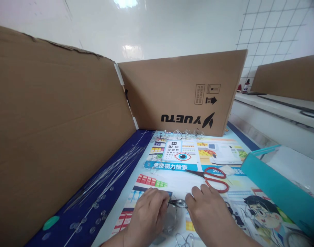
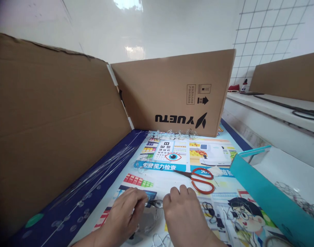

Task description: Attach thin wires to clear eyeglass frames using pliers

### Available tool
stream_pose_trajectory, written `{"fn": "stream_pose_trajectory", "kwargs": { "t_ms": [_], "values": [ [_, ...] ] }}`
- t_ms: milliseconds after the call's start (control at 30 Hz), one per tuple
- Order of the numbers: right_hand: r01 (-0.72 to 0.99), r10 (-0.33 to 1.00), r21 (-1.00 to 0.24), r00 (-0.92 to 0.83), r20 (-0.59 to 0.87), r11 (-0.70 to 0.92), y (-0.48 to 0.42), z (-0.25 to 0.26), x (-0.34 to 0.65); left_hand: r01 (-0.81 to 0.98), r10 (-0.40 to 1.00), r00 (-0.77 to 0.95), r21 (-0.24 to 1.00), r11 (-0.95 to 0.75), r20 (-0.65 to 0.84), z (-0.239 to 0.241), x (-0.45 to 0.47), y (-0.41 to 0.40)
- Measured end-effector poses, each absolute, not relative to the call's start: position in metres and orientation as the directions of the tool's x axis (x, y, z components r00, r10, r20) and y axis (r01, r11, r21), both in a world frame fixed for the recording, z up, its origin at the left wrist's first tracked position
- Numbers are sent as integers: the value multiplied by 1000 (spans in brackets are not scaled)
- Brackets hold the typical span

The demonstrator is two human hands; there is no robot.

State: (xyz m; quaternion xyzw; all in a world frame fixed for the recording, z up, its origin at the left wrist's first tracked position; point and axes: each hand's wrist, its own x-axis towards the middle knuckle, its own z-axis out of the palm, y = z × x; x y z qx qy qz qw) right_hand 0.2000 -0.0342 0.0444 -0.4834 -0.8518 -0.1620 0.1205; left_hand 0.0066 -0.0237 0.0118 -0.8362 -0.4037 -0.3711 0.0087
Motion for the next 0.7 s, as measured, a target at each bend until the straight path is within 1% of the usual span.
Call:
{"fn": "stream_pose_trajectory", "kwargs": {
  "t_ms": [433, 567, 700],
  "values": [
    [853, 775, 138, -517, 365, 504, -33, 42, 202, 691, 688, 367, 312, -653, 627, 12, 6, -23],
    [861, 799, 82, -497, 339, 501, -29, 39, 204, 684, 697, 348, 338, -646, 627, 13, 6, -23],
    [872, 843, -11, -469, 263, 489, -27, 41, 206, 682, 703, 349, 346, -644, 620, 12, 5, -22]
  ]
}}
